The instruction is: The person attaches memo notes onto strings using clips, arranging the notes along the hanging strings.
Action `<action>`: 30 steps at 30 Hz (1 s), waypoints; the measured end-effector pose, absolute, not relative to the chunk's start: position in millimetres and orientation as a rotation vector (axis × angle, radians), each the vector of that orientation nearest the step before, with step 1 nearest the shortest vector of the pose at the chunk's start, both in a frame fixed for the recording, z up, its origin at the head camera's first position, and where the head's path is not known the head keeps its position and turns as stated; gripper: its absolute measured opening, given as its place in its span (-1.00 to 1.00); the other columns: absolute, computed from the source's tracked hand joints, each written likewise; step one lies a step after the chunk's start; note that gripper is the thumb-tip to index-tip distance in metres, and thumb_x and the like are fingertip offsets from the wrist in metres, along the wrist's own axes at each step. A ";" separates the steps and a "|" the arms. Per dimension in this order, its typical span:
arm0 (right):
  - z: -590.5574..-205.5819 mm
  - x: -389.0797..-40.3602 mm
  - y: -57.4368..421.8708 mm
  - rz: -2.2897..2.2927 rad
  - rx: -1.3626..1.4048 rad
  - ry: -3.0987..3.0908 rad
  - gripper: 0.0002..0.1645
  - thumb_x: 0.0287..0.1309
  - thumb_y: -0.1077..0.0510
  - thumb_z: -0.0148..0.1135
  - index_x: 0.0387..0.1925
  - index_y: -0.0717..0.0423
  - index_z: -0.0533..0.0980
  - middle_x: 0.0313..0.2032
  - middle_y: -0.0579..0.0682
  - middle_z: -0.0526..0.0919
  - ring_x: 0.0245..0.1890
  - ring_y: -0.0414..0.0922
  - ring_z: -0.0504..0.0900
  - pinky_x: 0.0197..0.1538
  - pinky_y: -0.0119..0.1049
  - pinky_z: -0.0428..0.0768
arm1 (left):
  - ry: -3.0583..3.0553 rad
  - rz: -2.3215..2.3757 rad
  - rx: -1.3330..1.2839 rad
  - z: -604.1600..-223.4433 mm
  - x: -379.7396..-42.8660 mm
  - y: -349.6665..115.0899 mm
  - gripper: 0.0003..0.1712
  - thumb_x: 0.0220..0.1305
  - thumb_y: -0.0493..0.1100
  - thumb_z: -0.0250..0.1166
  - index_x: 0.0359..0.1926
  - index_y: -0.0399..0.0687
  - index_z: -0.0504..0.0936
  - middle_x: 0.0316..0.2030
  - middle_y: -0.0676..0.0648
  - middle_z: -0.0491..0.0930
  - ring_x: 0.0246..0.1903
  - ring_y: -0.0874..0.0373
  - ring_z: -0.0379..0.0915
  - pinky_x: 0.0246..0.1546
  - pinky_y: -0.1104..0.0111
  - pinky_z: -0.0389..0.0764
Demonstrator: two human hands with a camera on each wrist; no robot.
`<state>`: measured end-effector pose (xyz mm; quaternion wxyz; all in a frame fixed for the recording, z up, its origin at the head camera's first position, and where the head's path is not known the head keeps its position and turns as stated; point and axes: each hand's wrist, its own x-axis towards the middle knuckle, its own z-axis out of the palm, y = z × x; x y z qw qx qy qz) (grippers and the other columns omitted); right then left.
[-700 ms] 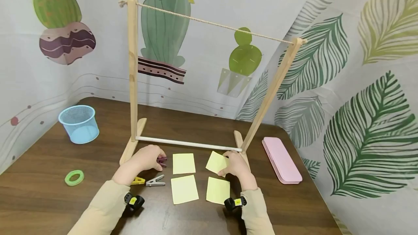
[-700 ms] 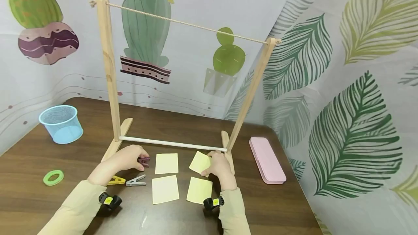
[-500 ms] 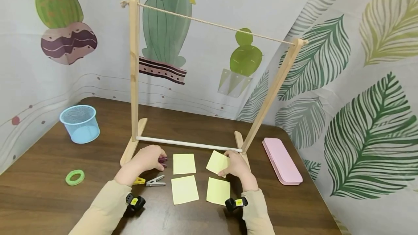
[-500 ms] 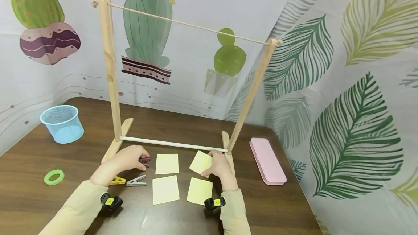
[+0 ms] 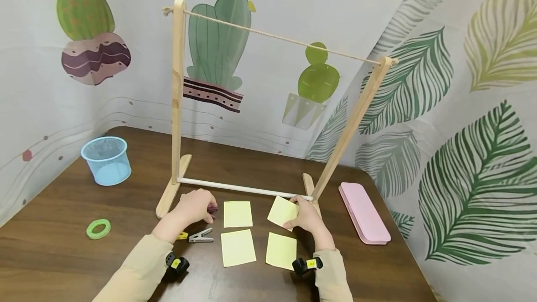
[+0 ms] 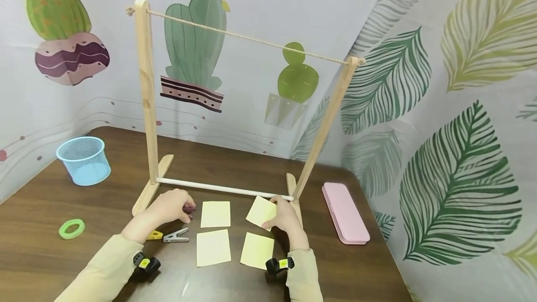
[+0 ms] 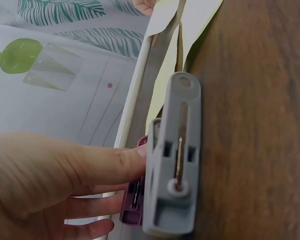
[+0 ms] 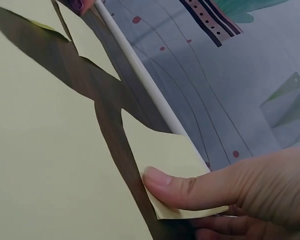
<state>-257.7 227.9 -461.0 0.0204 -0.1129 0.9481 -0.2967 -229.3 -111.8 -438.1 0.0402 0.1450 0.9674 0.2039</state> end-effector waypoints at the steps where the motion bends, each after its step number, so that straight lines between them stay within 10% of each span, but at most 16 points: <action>1: -461.4 -257.9 228.0 -0.936 -0.351 2.940 -0.11 -0.46 0.22 0.71 0.01 0.25 0.43 -0.15 0.12 0.62 -0.22 -0.04 0.53 -0.09 -0.11 0.55 | 2.966 0.622 0.447 -438.0 -229.2 -111.5 -0.71 -0.19 -0.20 0.62 -0.35 0.01 0.76 -0.38 0.05 0.69 -0.31 0.09 0.57 -0.17 -0.13 0.53; 16: -462.2 -259.9 234.3 -1.119 -0.393 2.935 -0.07 -0.41 0.28 0.67 0.14 0.24 0.45 0.12 0.29 0.57 0.15 0.26 0.49 0.19 0.16 0.43 | 2.929 0.798 0.600 -430.0 -240.2 -124.9 -0.74 -0.10 -0.14 0.58 -0.32 -0.08 0.77 -0.39 0.05 0.72 -0.35 0.18 0.58 -0.23 0.22 0.60; 24: -455.0 -264.3 235.6 -1.406 -0.458 2.694 -0.40 -0.19 0.33 0.57 -0.05 0.41 0.51 -0.30 0.19 0.70 -0.38 -0.19 0.64 -0.33 -0.36 0.59 | 2.890 0.964 0.731 -412.1 -244.1 -132.0 -0.67 0.00 -0.13 0.53 -0.19 -0.19 0.75 -0.37 0.03 0.70 -0.38 0.23 0.54 -0.31 0.29 0.58; 30: -439.7 -270.7 226.1 -1.606 -0.509 2.432 -0.65 0.00 0.36 0.43 -0.19 0.50 0.53 -0.34 0.05 0.74 -0.38 -0.28 0.64 -0.25 -0.39 0.60 | 2.920 0.992 0.898 -399.5 -248.8 -141.1 -0.64 0.02 -0.09 0.53 -0.17 -0.18 0.75 -0.34 0.02 0.67 -0.35 0.23 0.52 -0.32 0.35 0.55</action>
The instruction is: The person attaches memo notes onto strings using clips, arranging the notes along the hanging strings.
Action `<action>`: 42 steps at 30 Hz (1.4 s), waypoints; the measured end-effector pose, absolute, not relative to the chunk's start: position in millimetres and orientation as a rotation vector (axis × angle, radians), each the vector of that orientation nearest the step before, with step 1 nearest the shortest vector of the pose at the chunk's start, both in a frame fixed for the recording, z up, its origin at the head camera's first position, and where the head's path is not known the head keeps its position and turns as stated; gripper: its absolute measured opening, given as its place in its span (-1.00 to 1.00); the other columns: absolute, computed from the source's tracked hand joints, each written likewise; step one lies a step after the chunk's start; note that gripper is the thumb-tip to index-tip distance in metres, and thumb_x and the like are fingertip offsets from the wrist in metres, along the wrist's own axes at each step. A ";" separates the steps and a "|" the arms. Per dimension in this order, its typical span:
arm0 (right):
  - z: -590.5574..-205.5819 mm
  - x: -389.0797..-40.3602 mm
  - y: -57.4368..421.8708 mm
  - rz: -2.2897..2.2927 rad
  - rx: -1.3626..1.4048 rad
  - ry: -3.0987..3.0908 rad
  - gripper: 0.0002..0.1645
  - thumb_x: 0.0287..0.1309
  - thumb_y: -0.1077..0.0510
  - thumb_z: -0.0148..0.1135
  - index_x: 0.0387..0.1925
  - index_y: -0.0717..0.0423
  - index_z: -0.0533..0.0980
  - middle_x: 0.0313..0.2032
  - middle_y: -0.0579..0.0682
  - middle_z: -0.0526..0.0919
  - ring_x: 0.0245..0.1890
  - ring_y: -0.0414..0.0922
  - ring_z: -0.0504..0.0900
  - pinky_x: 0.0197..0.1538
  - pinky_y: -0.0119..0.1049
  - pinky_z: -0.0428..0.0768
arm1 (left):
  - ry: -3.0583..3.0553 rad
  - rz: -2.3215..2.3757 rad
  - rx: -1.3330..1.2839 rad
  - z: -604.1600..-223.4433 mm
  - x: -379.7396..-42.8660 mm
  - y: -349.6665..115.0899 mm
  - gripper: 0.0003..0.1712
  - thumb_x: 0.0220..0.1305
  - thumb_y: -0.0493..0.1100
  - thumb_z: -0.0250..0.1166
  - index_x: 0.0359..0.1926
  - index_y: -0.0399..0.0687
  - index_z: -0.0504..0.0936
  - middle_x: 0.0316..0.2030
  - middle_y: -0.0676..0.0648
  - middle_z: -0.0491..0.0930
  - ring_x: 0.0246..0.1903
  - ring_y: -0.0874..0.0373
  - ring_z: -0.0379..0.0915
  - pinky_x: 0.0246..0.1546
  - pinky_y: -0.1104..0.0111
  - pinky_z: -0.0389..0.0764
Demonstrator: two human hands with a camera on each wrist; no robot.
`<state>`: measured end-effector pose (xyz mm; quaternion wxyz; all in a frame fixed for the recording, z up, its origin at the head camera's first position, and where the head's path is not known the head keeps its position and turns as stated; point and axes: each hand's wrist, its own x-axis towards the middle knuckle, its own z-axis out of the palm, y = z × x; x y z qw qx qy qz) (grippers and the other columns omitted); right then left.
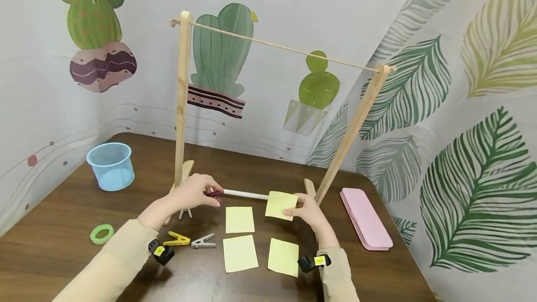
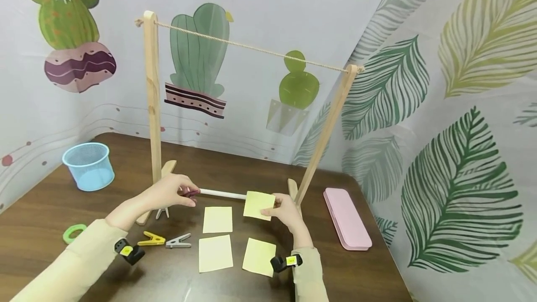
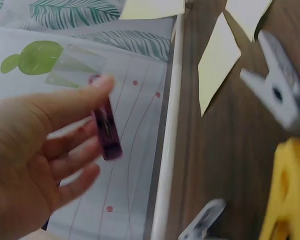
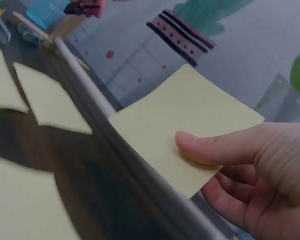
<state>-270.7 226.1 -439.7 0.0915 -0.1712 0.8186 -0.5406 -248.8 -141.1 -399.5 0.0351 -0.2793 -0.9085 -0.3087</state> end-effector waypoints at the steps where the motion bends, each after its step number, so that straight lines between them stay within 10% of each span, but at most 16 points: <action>1: -436.7 -272.5 223.1 -1.619 -0.503 2.412 -0.67 0.02 0.36 0.42 -0.19 0.49 0.54 -0.35 0.00 0.74 -0.37 -0.28 0.64 -0.23 -0.39 0.59 | -2.782 -0.947 -0.875 -396.8 -249.9 -143.0 -0.64 0.03 -0.08 0.52 -0.16 -0.18 0.75 -0.33 0.02 0.67 -0.35 0.22 0.52 -0.31 0.35 0.55; 21: -323.8 -320.3 102.7 -1.945 -0.559 2.410 -0.63 0.08 0.31 0.37 -0.04 0.33 0.58 -0.25 0.03 0.74 -0.33 -0.28 0.63 -0.20 -0.40 0.55 | -2.459 -0.819 -1.039 -265.0 -271.0 -180.2 -0.59 0.23 -0.26 0.35 0.10 -0.28 0.59 -0.19 -0.12 0.71 -0.21 0.04 0.62 -0.14 0.18 0.62; 37: -212.3 -339.5 26.4 -2.234 -0.670 2.369 -0.61 0.11 0.31 0.38 0.00 0.32 0.57 -0.14 0.24 0.71 -0.36 -0.26 0.66 -0.13 -0.37 0.64 | -2.357 -0.752 -0.898 -120.5 -261.3 -177.6 -0.58 0.22 -0.14 0.40 0.09 -0.12 0.61 -0.11 -0.15 0.69 -0.34 0.47 0.47 -0.24 0.62 0.42; 42: -193.7 -342.2 15.5 -2.281 -0.748 2.323 -0.64 0.14 0.30 0.36 -0.01 0.35 0.57 -0.14 0.27 0.71 -0.37 -0.28 0.65 -0.19 -0.42 0.62 | -2.258 -0.778 -0.894 -96.5 -263.6 -171.7 -0.60 0.18 -0.16 0.43 0.06 -0.13 0.65 -0.23 0.17 0.68 -0.27 0.50 0.50 -0.17 0.59 0.40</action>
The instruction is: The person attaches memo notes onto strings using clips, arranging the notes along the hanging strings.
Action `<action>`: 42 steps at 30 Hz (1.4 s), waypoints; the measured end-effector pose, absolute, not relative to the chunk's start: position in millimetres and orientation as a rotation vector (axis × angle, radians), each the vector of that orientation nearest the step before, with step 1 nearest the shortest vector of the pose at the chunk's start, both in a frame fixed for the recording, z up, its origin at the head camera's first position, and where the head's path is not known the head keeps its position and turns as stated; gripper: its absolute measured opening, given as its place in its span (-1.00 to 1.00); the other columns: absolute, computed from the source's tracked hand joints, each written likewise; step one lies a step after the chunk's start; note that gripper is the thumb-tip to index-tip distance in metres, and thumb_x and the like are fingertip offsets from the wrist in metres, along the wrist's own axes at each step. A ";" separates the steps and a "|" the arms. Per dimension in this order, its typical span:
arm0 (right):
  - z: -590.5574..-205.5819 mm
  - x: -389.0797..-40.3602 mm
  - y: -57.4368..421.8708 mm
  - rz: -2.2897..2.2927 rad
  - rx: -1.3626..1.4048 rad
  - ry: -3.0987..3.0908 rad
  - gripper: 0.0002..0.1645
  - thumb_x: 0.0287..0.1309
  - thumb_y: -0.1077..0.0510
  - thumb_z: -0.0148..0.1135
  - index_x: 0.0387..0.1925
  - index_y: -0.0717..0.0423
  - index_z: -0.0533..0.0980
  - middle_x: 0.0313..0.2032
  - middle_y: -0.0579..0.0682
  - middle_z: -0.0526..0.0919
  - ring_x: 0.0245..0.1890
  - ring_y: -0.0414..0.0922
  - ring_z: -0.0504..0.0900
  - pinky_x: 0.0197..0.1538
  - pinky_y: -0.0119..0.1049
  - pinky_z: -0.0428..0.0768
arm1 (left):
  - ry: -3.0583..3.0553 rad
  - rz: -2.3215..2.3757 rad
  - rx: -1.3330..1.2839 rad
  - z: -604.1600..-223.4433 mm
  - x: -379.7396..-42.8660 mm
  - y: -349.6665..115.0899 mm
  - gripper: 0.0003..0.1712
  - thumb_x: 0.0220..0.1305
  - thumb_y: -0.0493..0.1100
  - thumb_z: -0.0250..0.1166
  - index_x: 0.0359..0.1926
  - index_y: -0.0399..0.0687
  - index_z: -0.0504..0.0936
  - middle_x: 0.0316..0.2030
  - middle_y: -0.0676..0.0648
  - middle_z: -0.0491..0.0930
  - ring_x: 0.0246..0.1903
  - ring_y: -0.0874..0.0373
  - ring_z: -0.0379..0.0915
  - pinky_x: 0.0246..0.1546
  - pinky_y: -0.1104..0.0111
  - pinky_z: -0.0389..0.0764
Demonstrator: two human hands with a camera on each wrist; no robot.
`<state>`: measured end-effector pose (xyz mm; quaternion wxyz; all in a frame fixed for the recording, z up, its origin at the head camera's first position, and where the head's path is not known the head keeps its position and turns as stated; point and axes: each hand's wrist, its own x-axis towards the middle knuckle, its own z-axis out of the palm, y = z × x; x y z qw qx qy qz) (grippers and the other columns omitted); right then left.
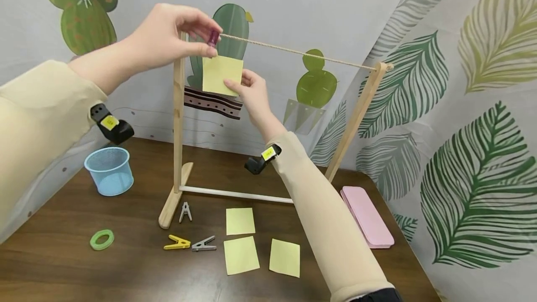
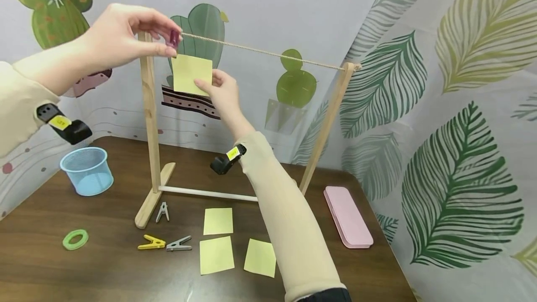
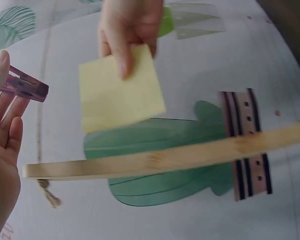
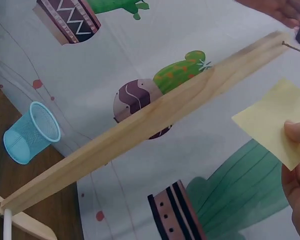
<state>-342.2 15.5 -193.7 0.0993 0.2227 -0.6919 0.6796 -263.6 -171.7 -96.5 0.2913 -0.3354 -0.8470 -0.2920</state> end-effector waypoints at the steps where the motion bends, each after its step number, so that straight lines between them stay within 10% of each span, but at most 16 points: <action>1: -191.0 -342.8 13.1 2.013 0.671 -2.036 -0.64 0.15 0.29 0.36 -0.02 0.35 0.57 -0.14 0.26 0.71 -0.37 -0.29 0.65 -0.19 -0.43 0.61 | -2.246 -0.801 -0.886 -92.5 -264.3 -170.9 -0.60 0.18 -0.15 0.43 0.05 -0.13 0.66 -0.26 0.25 0.66 -0.25 0.49 0.51 -0.16 0.59 0.39; 19: -166.4 -337.0 -13.3 2.081 0.738 -1.946 -0.66 0.17 0.30 0.33 -0.02 0.36 0.55 -0.13 0.26 0.70 -0.33 -0.24 0.65 -0.17 -0.43 0.61 | -1.920 -1.703 -0.583 -65.0 -272.5 -168.5 -0.83 0.15 -0.29 0.42 -0.20 -0.04 0.78 -0.40 0.19 0.70 -0.23 0.33 0.55 -0.13 0.61 0.49; 42: -163.8 -335.8 -16.4 2.072 0.726 -1.948 -0.65 0.15 0.33 0.34 -0.02 0.39 0.56 -0.12 0.28 0.69 -0.31 -0.23 0.64 -0.16 -0.43 0.63 | -1.951 -1.638 -0.327 -71.7 -276.9 -158.1 -0.96 0.13 -0.19 0.44 -0.39 0.05 0.81 -0.44 0.23 0.71 -0.25 0.39 0.52 -0.08 0.53 0.44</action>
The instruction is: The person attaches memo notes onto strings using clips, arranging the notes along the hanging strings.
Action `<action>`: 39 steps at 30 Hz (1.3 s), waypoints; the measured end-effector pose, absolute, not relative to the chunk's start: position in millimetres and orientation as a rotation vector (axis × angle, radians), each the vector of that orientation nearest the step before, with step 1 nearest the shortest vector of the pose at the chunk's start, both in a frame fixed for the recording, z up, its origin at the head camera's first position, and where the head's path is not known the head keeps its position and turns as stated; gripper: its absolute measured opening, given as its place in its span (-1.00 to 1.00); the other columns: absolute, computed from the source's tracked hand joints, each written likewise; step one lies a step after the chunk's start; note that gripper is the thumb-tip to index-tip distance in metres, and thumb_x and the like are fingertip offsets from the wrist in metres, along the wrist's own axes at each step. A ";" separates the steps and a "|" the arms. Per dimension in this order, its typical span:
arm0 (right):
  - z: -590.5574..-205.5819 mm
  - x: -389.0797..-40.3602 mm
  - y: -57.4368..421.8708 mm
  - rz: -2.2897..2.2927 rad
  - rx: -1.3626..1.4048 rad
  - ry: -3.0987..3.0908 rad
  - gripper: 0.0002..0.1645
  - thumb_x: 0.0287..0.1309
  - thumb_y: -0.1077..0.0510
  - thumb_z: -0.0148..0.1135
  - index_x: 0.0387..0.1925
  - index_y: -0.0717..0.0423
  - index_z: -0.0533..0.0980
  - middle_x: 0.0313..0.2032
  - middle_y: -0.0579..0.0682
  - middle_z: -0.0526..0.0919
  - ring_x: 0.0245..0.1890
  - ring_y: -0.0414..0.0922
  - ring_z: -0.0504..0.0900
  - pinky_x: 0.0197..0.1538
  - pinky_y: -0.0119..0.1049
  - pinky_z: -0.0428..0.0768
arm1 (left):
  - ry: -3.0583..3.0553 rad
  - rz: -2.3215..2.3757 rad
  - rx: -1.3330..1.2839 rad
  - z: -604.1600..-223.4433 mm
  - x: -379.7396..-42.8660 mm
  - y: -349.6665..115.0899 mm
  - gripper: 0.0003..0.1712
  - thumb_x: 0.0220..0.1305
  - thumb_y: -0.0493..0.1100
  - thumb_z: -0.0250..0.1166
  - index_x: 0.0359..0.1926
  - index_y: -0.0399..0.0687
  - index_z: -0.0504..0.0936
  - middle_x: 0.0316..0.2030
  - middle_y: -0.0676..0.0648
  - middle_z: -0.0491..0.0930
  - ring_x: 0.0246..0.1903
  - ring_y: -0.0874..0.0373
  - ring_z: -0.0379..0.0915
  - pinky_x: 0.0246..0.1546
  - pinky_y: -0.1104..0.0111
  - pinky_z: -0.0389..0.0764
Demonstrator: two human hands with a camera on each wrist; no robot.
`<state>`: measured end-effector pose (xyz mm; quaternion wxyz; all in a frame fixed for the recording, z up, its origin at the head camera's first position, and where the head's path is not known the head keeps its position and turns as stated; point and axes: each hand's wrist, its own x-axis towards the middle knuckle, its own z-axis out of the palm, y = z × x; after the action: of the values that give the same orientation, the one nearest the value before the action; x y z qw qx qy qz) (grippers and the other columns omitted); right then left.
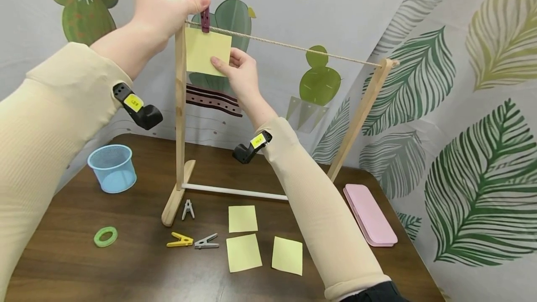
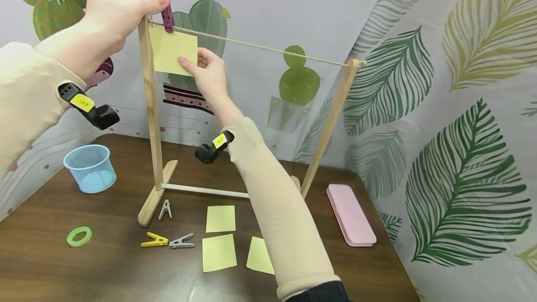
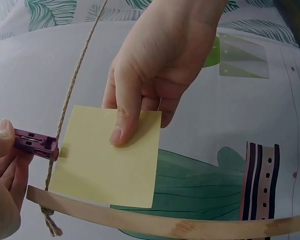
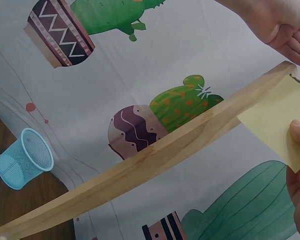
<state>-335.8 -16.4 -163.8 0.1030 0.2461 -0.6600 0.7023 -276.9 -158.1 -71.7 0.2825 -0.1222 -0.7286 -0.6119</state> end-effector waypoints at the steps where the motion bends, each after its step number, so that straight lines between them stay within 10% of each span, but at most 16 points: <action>1: -163.9 -335.8 -16.5 2.074 0.729 -1.944 -0.65 0.15 0.33 0.34 -0.02 0.39 0.56 -0.12 0.28 0.69 -0.31 -0.24 0.64 -0.16 -0.43 0.62 | -1.960 -1.628 -0.322 -71.9 -277.1 -158.3 -0.96 0.14 -0.18 0.44 -0.38 0.06 0.81 -0.42 0.22 0.72 -0.24 0.39 0.52 -0.05 0.53 0.45; 15: -163.9 -336.1 -19.7 2.065 0.775 -1.917 -0.65 0.16 0.33 0.33 -0.02 0.42 0.55 -0.17 0.26 0.69 -0.37 -0.28 0.61 -0.22 -0.46 0.61 | -2.156 -1.448 -0.223 -73.7 -276.5 -159.4 -0.62 0.16 -0.08 0.43 0.00 -0.10 0.72 -0.40 0.30 0.70 -0.23 0.43 0.59 0.11 0.52 0.50; 23: -164.4 -336.6 -19.6 2.068 0.776 -1.920 -0.64 0.16 0.32 0.32 -0.01 0.41 0.54 -0.20 0.21 0.69 -0.36 -0.28 0.60 -0.22 -0.47 0.60 | -2.251 -1.343 -0.239 -72.9 -277.4 -160.5 -0.54 0.16 -0.07 0.44 0.07 -0.14 0.68 -0.51 0.40 0.64 -0.36 0.55 0.57 -0.16 0.63 0.55; 31: -164.9 -334.4 -18.0 2.061 0.760 -1.961 -0.65 0.20 0.28 0.31 0.00 0.36 0.54 -0.18 0.16 0.69 -0.29 -0.24 0.62 -0.15 -0.46 0.60 | -2.322 -1.201 -0.212 -73.9 -272.8 -160.1 -0.44 0.18 0.04 0.40 0.16 -0.10 0.62 0.01 0.04 0.69 -0.09 0.47 0.59 0.06 0.51 0.54; 39: -168.3 -336.5 -16.2 2.052 0.758 -1.972 -0.65 0.20 0.26 0.32 -0.02 0.38 0.55 -0.14 0.24 0.69 -0.28 -0.23 0.63 -0.12 -0.44 0.58 | -2.324 -1.129 -0.233 -75.2 -270.2 -159.3 -0.40 0.22 0.06 0.36 0.21 -0.11 0.57 0.09 -0.04 0.63 0.05 0.39 0.57 0.15 0.47 0.50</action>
<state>-336.5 -16.2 -168.3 0.0980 0.2562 -0.6663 0.6934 -270.2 -159.3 -75.2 0.2706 -0.0865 -0.8624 -0.4190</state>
